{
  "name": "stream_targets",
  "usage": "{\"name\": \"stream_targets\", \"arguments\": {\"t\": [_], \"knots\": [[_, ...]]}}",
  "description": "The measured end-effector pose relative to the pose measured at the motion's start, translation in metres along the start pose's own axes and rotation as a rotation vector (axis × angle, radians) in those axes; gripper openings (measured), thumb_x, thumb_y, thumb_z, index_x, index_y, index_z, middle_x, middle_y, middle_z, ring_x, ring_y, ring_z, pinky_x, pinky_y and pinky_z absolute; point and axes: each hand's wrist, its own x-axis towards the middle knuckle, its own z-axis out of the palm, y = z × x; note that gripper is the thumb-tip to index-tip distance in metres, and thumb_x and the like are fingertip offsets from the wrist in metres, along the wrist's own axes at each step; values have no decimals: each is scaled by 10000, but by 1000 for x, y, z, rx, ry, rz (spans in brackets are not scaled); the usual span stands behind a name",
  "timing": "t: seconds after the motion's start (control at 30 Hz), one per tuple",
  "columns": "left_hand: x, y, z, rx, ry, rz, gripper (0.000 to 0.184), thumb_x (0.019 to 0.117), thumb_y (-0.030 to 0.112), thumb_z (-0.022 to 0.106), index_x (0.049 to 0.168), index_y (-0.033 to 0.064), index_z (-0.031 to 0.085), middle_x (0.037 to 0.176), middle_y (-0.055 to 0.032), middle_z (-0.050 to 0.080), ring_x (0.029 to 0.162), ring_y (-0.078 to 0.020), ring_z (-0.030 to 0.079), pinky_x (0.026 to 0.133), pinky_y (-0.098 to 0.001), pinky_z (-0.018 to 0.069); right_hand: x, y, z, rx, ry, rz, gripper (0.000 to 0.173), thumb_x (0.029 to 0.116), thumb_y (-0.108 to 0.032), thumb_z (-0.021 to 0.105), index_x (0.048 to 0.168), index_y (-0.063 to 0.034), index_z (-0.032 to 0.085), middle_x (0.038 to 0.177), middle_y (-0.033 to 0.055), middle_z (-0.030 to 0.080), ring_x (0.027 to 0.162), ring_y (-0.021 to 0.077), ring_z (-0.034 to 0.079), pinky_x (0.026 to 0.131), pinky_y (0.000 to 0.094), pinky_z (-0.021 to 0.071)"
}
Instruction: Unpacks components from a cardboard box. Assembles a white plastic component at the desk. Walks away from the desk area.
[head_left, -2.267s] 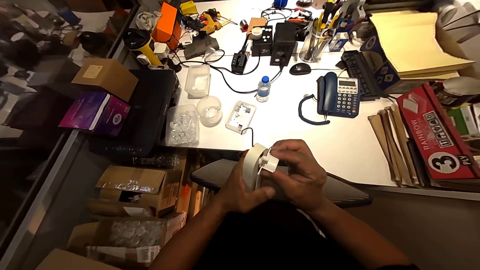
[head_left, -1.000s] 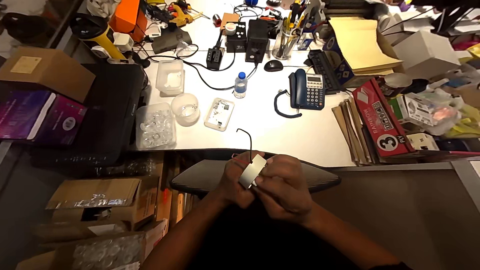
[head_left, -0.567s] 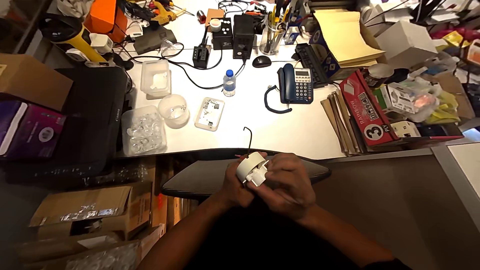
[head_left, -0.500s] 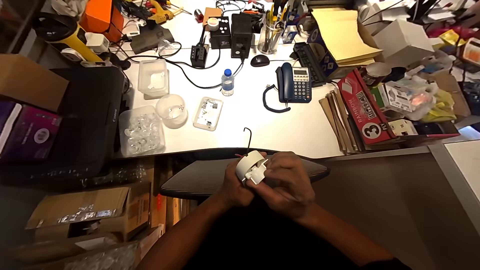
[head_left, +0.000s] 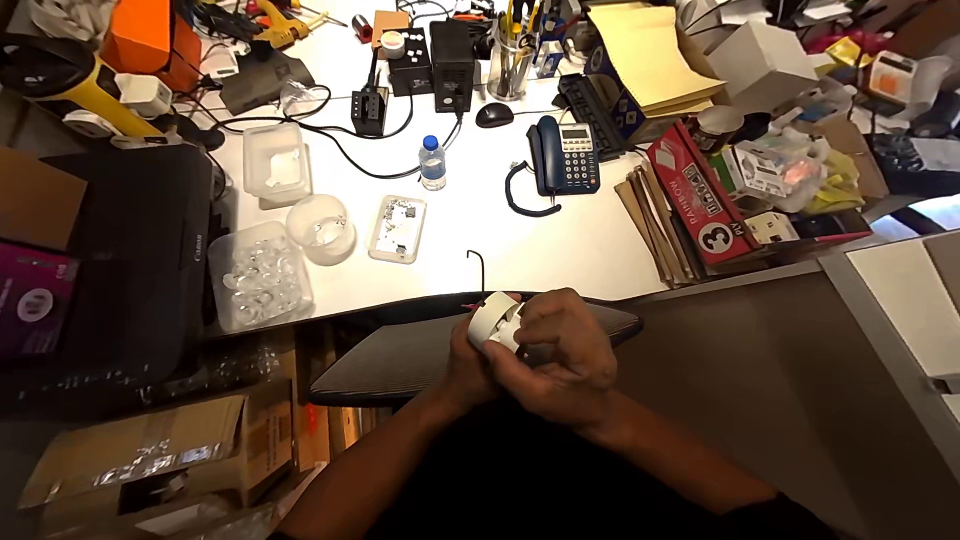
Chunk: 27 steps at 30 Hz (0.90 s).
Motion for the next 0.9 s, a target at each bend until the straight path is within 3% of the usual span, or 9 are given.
{"name": "stream_targets", "arguments": {"t": [0.17,0.33,0.53,0.73,0.9], "knots": [[-2,0,4,-11,6,21,441,900,343,760,1134,-2,616,1009,43,731,998,74,660,918,-173,561,-1,4,-2,50,37,-31,208,853,-78,777,741,-34,608,777,53,624,743,75,622,657,181,531],[-1,2,4,-82,31,1,397,923,380,737,1141,62,642,1014,126,722,998,114,640,912,-145,548,-5,5,-2,62,27,-59,176,840,-100,785,814,-43,621,843,47,628,801,76,639,701,191,560],[-1,-7,4,-143,7,42,380,957,370,702,1232,119,625,1086,131,716,1024,75,652,916,-176,559,-6,1,1,104,24,1,166,864,-88,752,788,-47,610,824,38,622,787,73,629,701,196,553],[1,-8,5,5,35,71,358,897,216,725,1124,-26,593,979,13,730,956,39,683,888,-194,581,-1,0,-1,202,25,252,121,845,-63,736,799,-77,625,831,16,642,774,79,649,669,220,572],[8,6,8,16,31,-147,342,827,103,702,1057,-131,610,907,-63,721,874,9,690,826,-190,588,10,4,-8,276,1,417,125,854,-51,735,815,-104,628,848,-2,628,714,67,616,610,211,549]]}}
